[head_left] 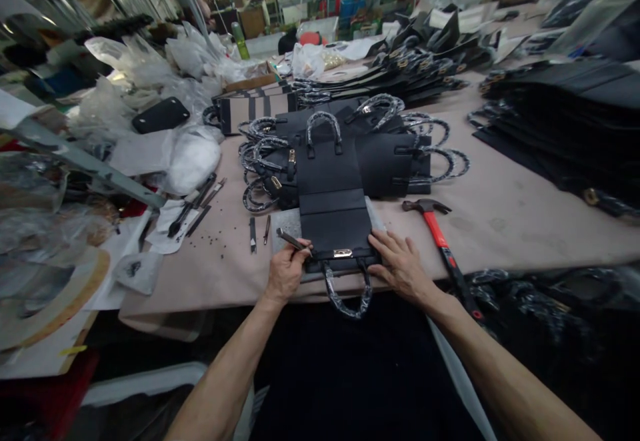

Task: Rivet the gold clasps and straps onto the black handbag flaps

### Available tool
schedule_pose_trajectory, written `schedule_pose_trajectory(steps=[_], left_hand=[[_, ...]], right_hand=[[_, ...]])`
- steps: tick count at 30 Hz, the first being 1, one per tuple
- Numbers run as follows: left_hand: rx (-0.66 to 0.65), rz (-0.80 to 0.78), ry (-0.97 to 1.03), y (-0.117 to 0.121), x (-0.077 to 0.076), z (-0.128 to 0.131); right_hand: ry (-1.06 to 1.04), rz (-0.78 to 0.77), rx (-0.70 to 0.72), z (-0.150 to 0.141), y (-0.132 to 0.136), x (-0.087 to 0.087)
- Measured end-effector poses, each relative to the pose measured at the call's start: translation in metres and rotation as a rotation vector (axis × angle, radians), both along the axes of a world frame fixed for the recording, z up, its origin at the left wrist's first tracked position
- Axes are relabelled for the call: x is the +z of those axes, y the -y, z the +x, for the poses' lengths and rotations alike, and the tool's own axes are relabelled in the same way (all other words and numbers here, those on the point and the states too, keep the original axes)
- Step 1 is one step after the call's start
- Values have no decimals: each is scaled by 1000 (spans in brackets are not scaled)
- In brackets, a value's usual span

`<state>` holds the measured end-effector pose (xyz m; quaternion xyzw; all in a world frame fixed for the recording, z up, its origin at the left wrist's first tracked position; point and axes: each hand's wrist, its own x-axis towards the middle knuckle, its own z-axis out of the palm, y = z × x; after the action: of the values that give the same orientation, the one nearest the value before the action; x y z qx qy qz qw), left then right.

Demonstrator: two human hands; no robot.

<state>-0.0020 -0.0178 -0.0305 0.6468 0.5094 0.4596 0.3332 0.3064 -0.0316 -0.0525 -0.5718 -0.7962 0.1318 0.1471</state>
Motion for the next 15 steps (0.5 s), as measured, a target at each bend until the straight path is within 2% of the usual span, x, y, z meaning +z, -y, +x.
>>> schedule_pose_trajectory(steps=[4, 9, 12, 15], left_hand=[[-32, 42, 5, 5, -2, -1], [45, 51, -3, 9, 4, 5], [65, 60, 12, 4, 15, 19], [10, 2, 61, -9, 23, 44]], right_hand=[[-5, -33, 36, 2, -7, 4], [-62, -69, 44, 3, -10, 6], [-100, -93, 36, 1, -9, 6], [-158, -81, 10, -4, -9, 5]])
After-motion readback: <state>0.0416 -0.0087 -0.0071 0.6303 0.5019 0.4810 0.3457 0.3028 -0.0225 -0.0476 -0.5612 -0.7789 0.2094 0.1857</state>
